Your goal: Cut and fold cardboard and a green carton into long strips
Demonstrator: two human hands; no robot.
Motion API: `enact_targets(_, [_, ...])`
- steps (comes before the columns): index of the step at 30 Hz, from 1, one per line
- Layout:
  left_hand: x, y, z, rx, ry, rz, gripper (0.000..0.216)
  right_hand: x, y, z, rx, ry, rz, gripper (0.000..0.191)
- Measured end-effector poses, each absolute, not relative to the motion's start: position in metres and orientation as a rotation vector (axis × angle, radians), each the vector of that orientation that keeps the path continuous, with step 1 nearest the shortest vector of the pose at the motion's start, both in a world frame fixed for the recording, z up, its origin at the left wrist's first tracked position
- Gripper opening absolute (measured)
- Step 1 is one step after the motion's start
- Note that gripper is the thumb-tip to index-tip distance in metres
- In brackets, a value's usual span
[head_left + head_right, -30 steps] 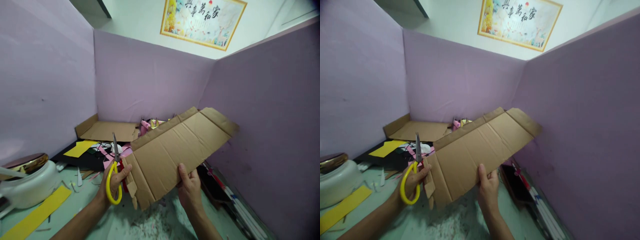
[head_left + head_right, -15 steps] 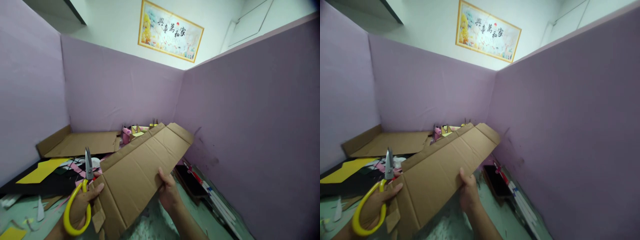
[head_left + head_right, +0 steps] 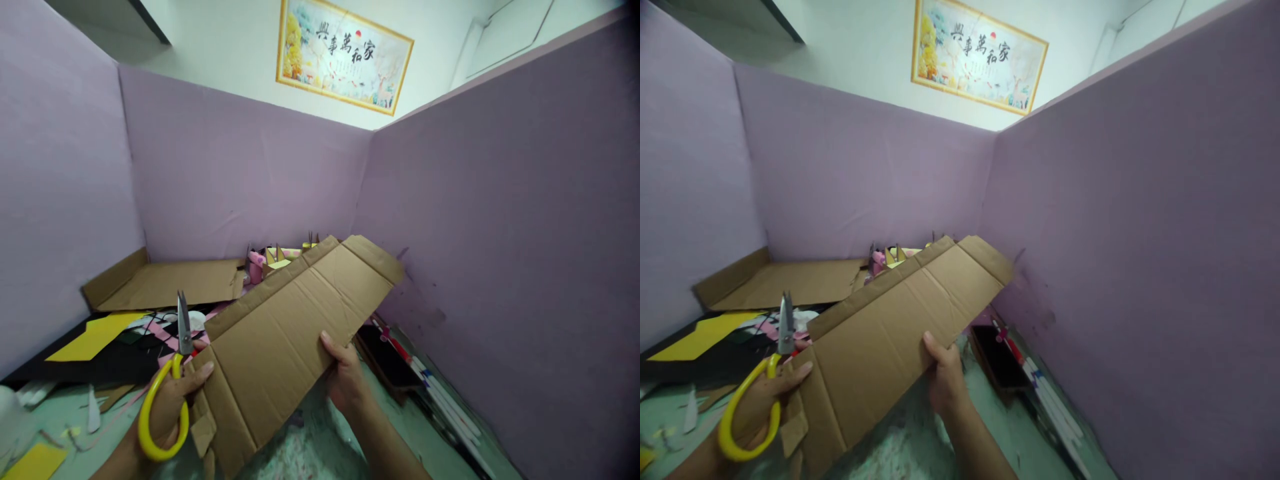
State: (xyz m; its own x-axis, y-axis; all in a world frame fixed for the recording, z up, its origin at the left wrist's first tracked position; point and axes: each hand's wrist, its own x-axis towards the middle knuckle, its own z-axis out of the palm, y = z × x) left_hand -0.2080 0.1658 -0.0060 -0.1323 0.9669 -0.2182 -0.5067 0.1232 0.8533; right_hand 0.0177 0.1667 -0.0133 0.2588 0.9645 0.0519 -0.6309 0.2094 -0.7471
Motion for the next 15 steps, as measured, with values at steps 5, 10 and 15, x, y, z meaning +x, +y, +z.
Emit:
enact_targets(5, [-0.212,0.168,-0.011,0.616,1.024,1.396,0.047,0.021,0.166,-0.013,-0.700,-0.600,1.198,0.050])
enact_targets(10, [-0.220,0.173,-0.018,0.827,1.040,1.498,0.042,0.022,0.166,-0.013,-0.742,-0.596,1.129,0.053])
enact_targets(15, [-0.230,0.172,-0.011,1.004,1.129,1.623,0.036,0.030,0.170,-0.008,-0.791,-0.570,0.961,0.042])
